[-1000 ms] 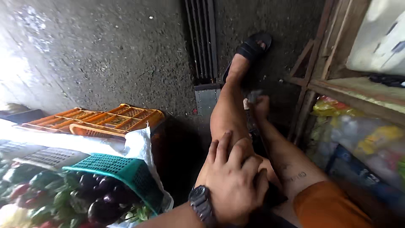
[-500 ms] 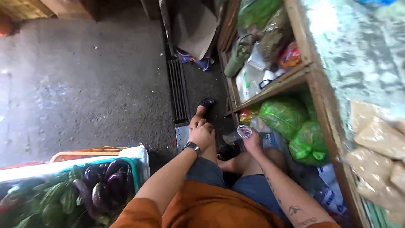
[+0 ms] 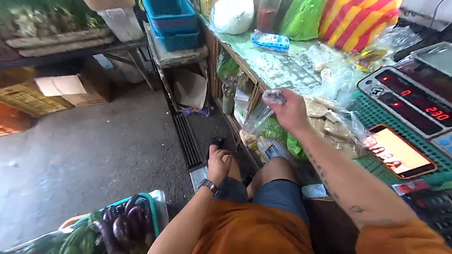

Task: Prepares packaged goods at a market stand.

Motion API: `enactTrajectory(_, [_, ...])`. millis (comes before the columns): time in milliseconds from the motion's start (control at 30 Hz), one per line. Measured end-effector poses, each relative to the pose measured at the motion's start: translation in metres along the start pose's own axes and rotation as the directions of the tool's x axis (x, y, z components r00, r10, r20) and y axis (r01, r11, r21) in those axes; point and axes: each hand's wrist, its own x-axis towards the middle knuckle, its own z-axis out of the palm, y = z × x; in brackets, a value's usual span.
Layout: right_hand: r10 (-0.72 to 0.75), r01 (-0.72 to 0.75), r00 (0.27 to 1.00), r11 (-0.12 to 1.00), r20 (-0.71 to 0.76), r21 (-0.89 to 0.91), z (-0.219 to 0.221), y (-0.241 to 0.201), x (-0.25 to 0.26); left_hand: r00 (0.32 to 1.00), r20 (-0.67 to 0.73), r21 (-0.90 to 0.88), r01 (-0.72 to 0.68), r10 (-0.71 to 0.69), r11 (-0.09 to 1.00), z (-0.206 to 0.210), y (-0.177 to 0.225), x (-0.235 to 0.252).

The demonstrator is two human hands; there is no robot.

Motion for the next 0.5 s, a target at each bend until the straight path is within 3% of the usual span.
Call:
enactTrajectory(100, [-0.017, 0.016, 1.0, 0.996, 0.016, 0.091, -0.039, -0.027, 0.046, 0.992, 0.033, -0.143, 0.124, -0.12, 0.982, -0.032, 0.01, -0.01])
enactTrajectory(167, [-0.069, 0.084, 0.993, 0.984, -0.097, 0.159, -0.052, -0.042, 0.069, 0.977, 0.023, -0.211, 0.213, -0.213, 0.954, -0.048, 0.003, -0.015])
enactTrajectory(233, [-0.101, 0.121, 0.98, 0.986, -0.171, 0.112, -0.051, -0.049, 0.084, 0.958, -0.001, -0.233, 0.28, -0.288, 0.931, -0.051, -0.009, -0.025])
enactTrajectory(333, [-0.009, 0.013, 0.998, 0.997, 0.055, -0.077, -0.045, -0.05, 0.12, 0.939, 0.004, -0.195, 0.339, -0.345, 0.92, -0.052, -0.029, -0.039])
enactTrajectory(433, [0.114, -0.099, 0.992, 0.972, -0.057, 0.212, -0.059, -0.065, 0.159, 0.918, -0.014, -0.177, 0.388, -0.396, 0.905, -0.053, -0.044, -0.043])
enactTrajectory(500, [0.193, -0.103, 0.969, 0.883, -0.153, 0.457, -0.081, -0.079, 0.182, 0.906, -0.028, -0.192, 0.409, -0.421, 0.892, -0.053, -0.047, -0.033])
